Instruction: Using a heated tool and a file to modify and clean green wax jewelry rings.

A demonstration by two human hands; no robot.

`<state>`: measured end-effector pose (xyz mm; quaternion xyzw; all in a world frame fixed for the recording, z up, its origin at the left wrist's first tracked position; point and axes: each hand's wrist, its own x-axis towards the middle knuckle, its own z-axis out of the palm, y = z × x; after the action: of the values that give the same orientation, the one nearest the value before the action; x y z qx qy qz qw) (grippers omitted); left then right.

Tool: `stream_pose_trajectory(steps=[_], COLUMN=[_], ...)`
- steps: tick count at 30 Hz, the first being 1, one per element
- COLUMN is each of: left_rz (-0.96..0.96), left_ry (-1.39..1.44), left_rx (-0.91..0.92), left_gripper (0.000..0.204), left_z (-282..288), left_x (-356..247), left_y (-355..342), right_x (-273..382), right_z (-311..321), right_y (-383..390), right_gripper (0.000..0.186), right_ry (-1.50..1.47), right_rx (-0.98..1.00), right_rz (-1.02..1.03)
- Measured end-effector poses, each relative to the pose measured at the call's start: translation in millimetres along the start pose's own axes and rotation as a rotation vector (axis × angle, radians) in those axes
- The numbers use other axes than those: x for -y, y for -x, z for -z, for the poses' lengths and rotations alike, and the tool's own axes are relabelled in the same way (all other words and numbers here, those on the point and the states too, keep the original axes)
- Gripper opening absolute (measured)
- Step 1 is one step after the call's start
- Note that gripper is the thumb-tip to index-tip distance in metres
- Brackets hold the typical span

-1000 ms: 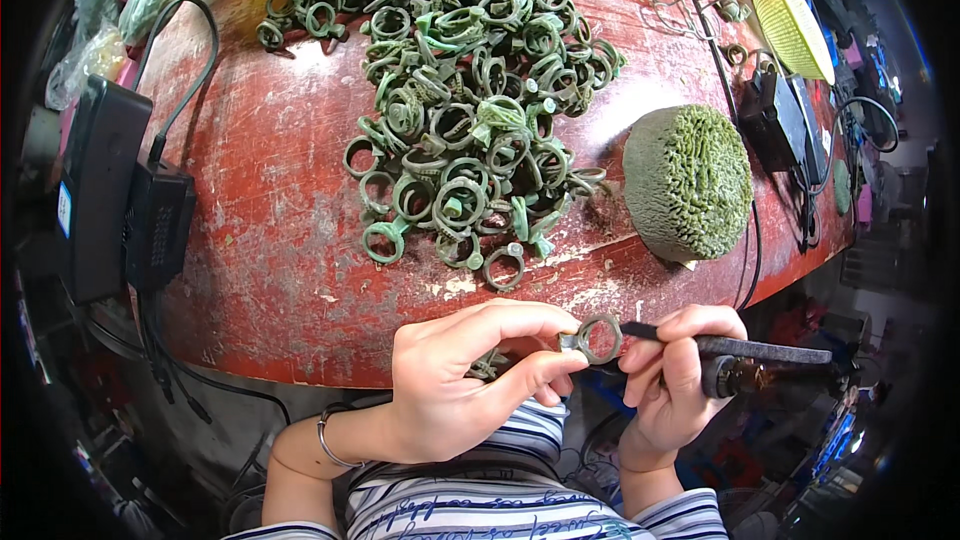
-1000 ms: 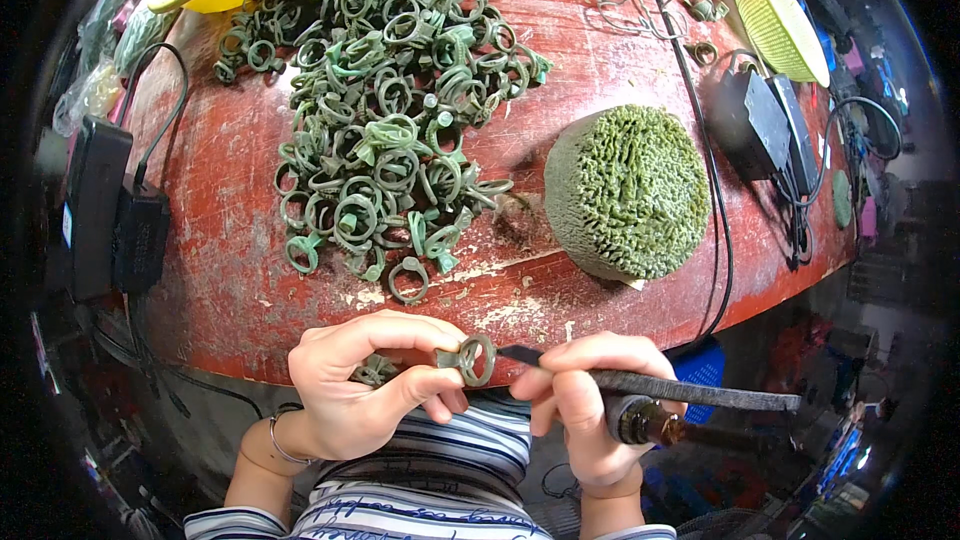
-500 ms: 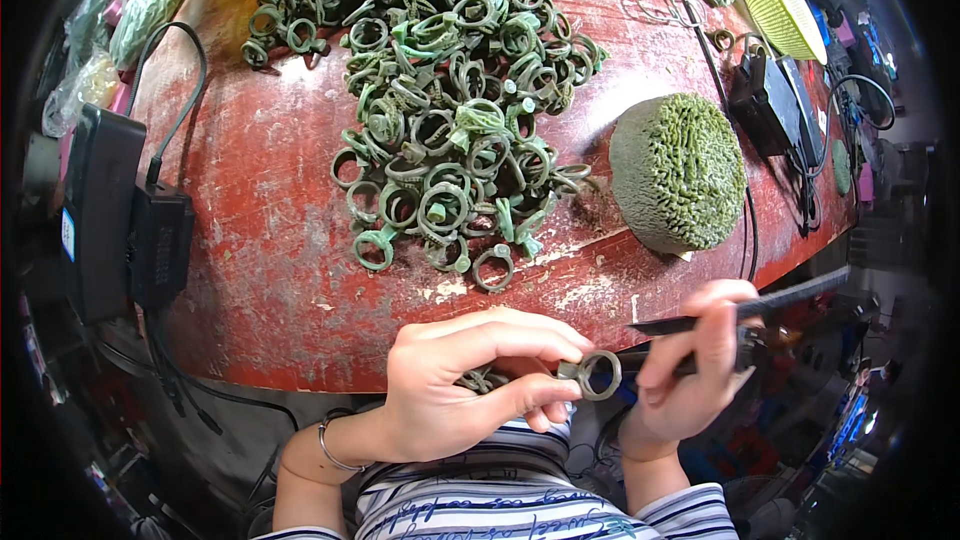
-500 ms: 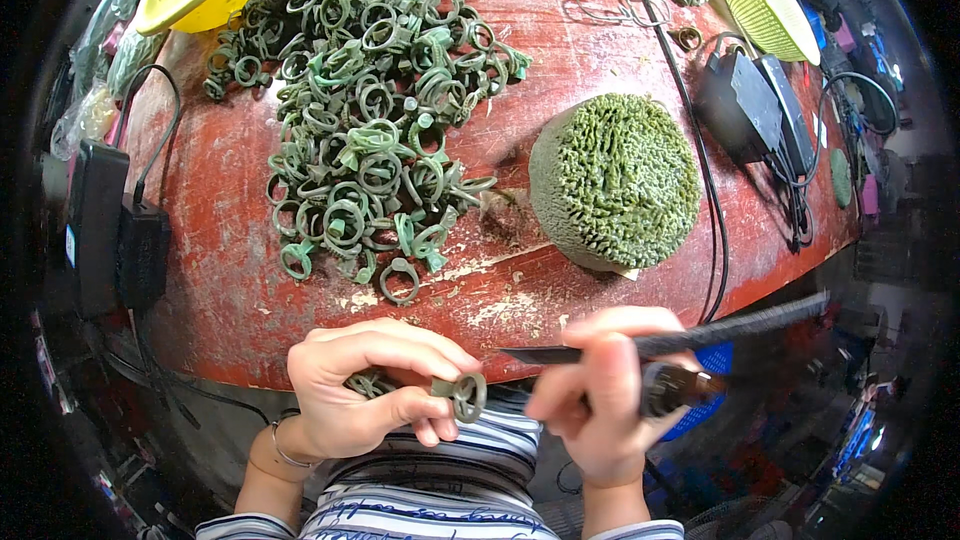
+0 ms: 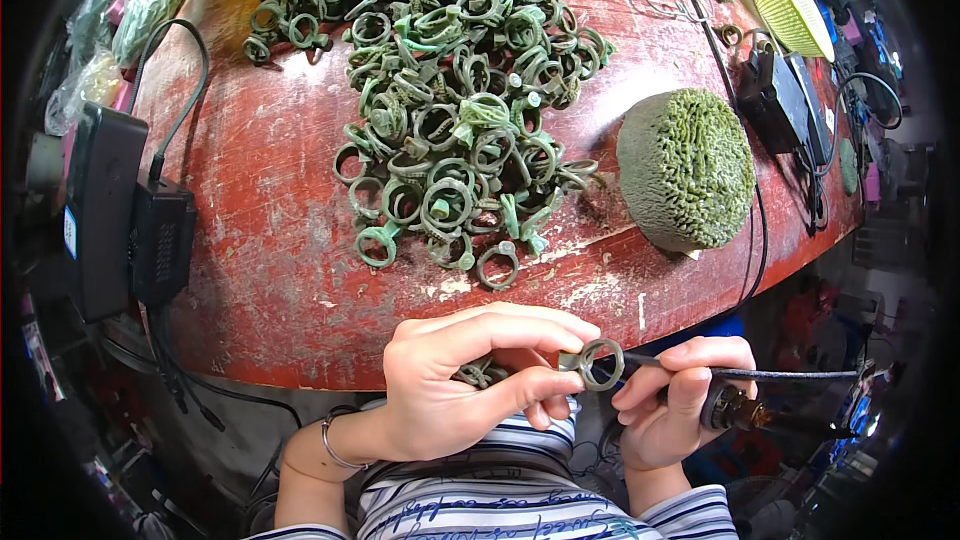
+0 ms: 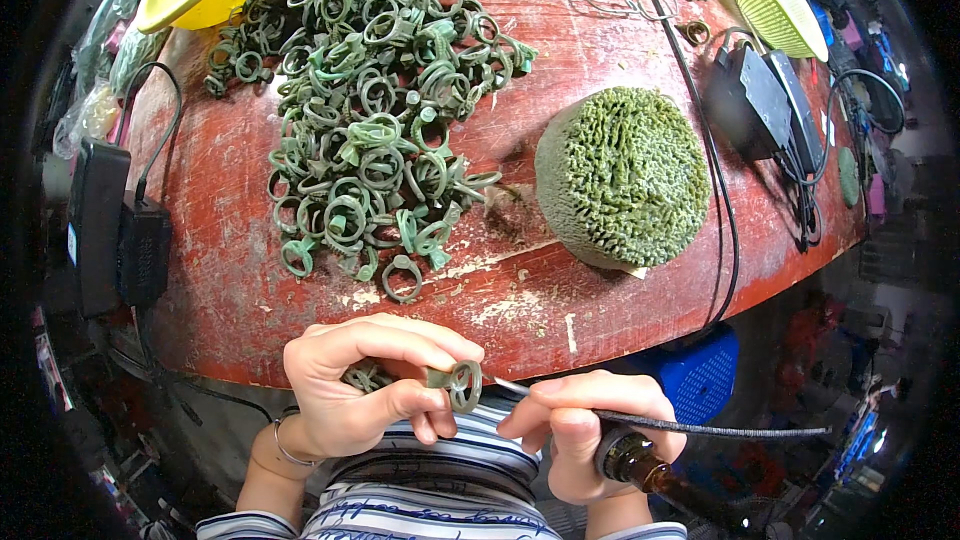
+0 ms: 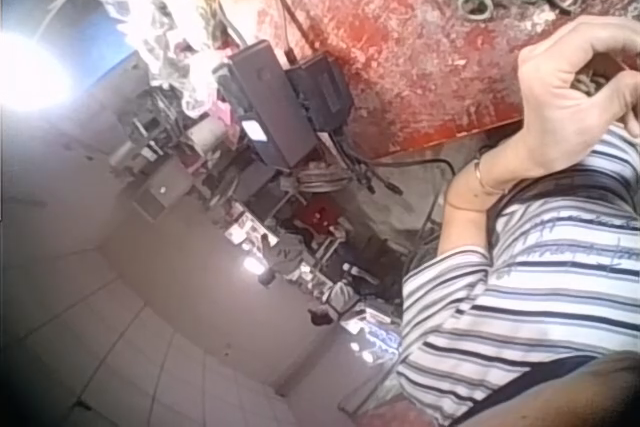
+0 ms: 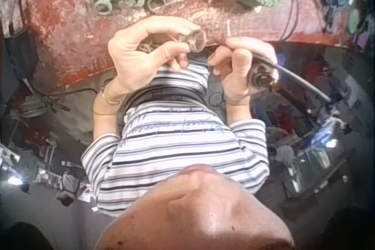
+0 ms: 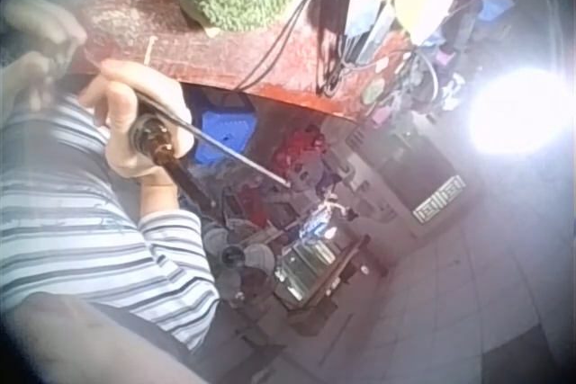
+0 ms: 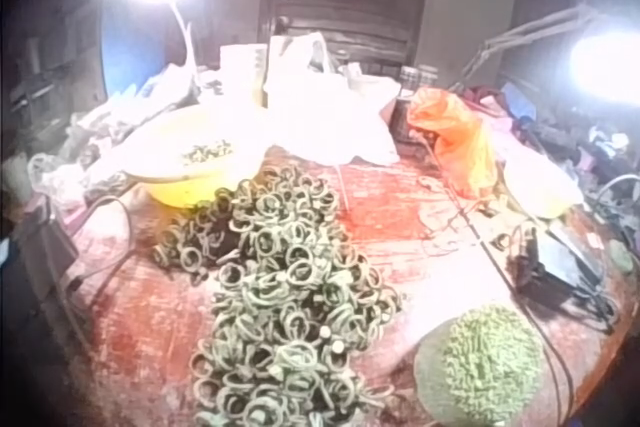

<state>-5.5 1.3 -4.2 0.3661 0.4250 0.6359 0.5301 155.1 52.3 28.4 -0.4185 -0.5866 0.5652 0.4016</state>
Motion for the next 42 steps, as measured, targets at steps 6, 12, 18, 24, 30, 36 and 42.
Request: stream_pose_trajectory(steps=[6,12,18,24,30,36,42], left_rz=[-0.007,0.027,-0.286,-0.398,-0.381,-0.43,-0.344], left_ry=[0.007,-0.022,-0.4,-0.599,-0.749,-0.511,-0.585], left_rx=[0.007,-0.043,-0.054,-0.011,0.054,-0.068,-0.096], left_gripper=[0.013,0.013,0.015,0.019,0.027,0.039,0.029], left_z=[-0.3,-3.0,-3.4,2.7,7.3,2.9,6.0], left_x=[0.8,-3.8,-1.0,-15.3,-23.1,-10.4,-16.5], left_y=[-0.8,2.8,6.5,12.2,21.9,25.3,18.5], right_x=[-5.7,-3.0,-0.2,1.5,11.2,7.3,9.9], right_z=[-7.5,-0.2,1.1,-1.2,-8.6,-14.5,-12.7], right_y=[5.8,2.6,0.5,1.4,-1.9,-3.7,-8.5], right_gripper=[0.035,0.028,0.024,0.022,0.022,0.016,0.015], right_ry=[0.072,0.108,0.037,-0.084,-0.13,-0.162,-0.146], right_rx=[-0.13,-0.057,-0.061,0.028,0.238,0.237,0.298], right_rz=[0.033,-0.049,-0.177,-0.221,-0.271,-0.248,-0.345])
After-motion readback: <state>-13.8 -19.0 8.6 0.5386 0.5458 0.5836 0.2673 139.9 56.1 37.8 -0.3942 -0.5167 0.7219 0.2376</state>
